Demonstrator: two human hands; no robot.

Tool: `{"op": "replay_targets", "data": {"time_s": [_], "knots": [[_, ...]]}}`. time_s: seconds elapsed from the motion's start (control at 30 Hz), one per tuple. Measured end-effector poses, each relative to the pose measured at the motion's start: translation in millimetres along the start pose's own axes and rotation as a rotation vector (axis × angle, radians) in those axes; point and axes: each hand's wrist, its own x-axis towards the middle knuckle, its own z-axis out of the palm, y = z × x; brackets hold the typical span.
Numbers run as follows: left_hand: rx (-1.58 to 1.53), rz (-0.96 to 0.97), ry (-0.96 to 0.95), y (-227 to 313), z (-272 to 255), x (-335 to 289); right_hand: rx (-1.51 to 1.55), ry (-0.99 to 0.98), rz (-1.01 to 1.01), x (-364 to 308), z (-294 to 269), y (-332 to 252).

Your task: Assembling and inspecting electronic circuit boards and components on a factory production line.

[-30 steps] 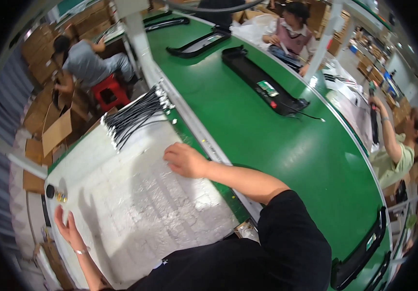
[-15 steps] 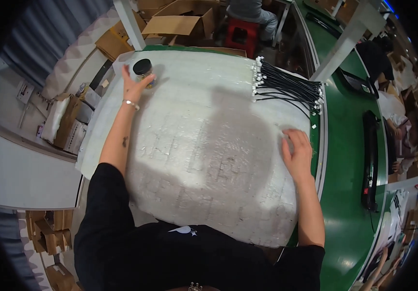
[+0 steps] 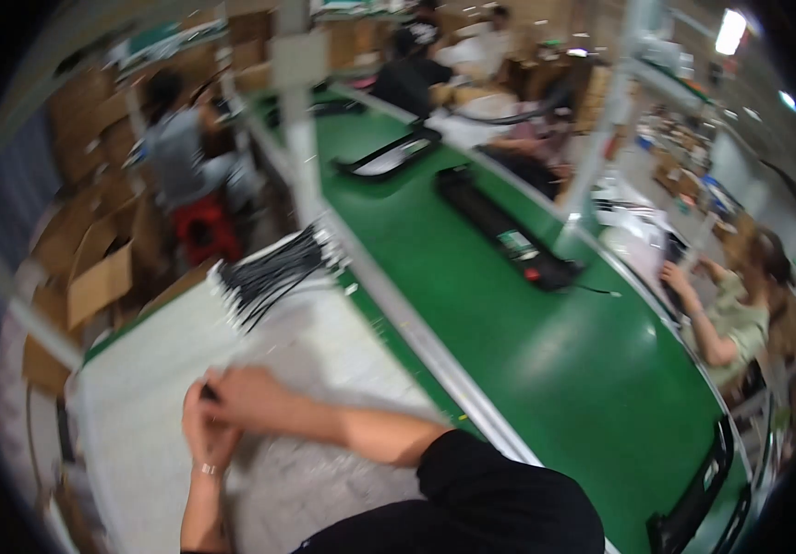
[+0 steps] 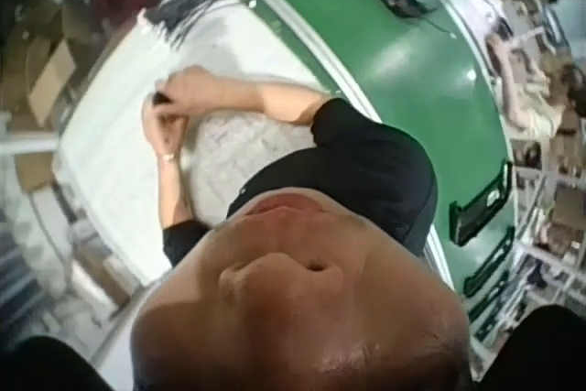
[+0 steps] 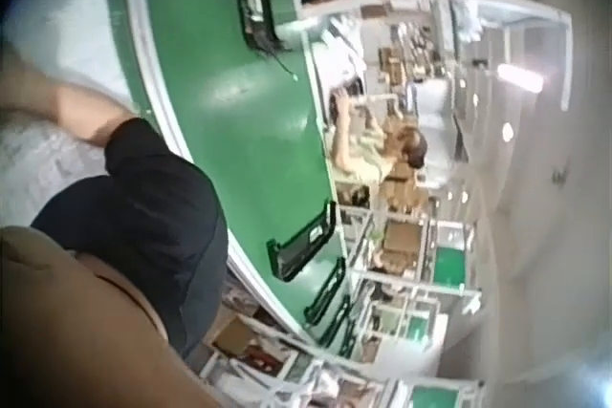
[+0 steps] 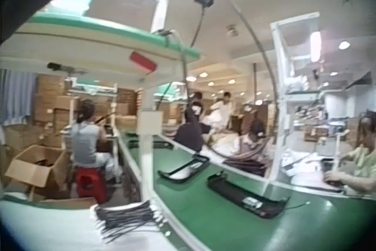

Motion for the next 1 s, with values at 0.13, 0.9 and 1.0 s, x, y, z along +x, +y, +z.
{"op": "replay_targets", "data": {"time_s": [0.13, 0.9, 1.0], "knots": [[-0.201, -0.248, -0.148, 3, 4, -7, -0.003, -0.138, -0.011, -9, -24, -3], [-1.044, -0.254, -1.012, -18, 3, 38, 0.646, -0.348, -0.972, -78, -69, -76], [-1.034, -0.267, -0.937, 1, 6, 35, 0.791, -0.296, -0.945, -83, -75, -83]]}}
